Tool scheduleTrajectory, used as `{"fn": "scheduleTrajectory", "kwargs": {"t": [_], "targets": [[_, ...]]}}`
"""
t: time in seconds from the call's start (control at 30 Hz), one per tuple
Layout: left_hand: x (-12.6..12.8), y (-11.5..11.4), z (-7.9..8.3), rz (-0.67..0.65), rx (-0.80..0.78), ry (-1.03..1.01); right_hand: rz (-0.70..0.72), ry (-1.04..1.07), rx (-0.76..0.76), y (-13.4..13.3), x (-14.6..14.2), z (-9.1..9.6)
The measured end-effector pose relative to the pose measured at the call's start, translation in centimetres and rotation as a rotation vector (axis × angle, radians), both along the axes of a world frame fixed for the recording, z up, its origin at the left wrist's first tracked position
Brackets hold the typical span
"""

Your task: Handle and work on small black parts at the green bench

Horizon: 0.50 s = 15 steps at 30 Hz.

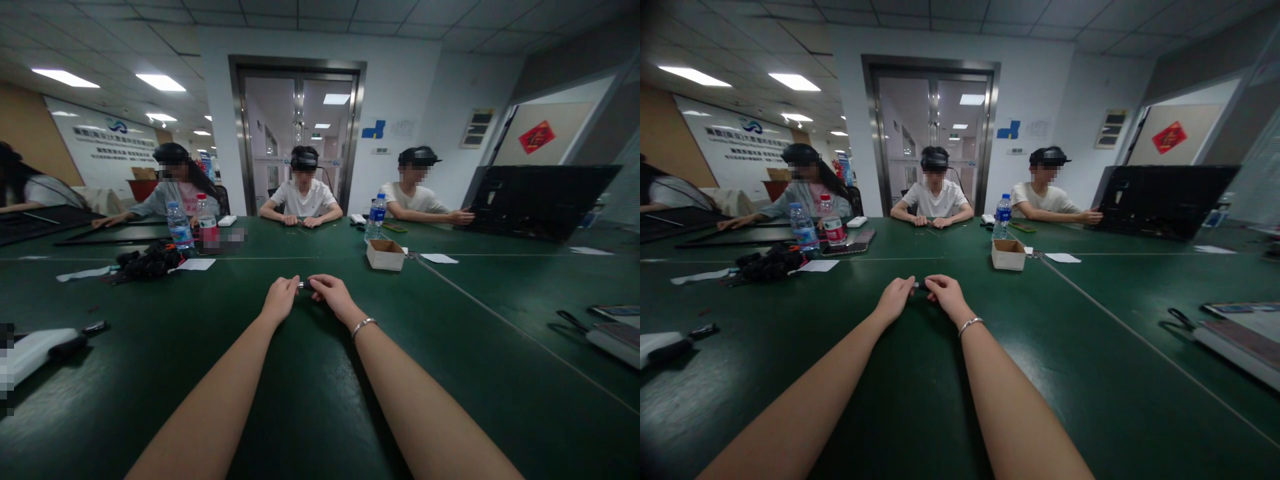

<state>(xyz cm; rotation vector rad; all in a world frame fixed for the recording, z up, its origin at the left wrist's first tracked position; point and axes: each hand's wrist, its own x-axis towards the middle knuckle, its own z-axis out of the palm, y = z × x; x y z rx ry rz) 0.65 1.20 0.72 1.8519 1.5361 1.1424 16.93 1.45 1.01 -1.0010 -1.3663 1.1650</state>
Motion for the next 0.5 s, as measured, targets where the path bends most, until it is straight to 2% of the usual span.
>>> {"fn": "scheduleTrajectory", "kwargs": {"t": [0.1,0.17,0.3,0.4,0.5], "targets": [[0.12,-0.2,0.25,-0.016,0.068,-0.06,-0.008,0.009,-0.006,-0.03,0.03,0.0],[0.18,-0.25,0.34,0.005,0.047,-0.086,-0.007,0.009,-0.008,0.0,0.05,-0.04],[0.18,-0.07,0.21,0.022,0.002,0.044,0.001,0.006,-0.003,0.12,0.04,-0.14],[0.13,0.18,-0.04,0.027,0.049,0.027,-0.002,0.014,-0.014,0.19,0.0,-0.17],[0.09,0.26,-0.12,0.018,0.023,0.031,0.009,0.019,-0.011,0.23,-0.02,-0.19]]}}
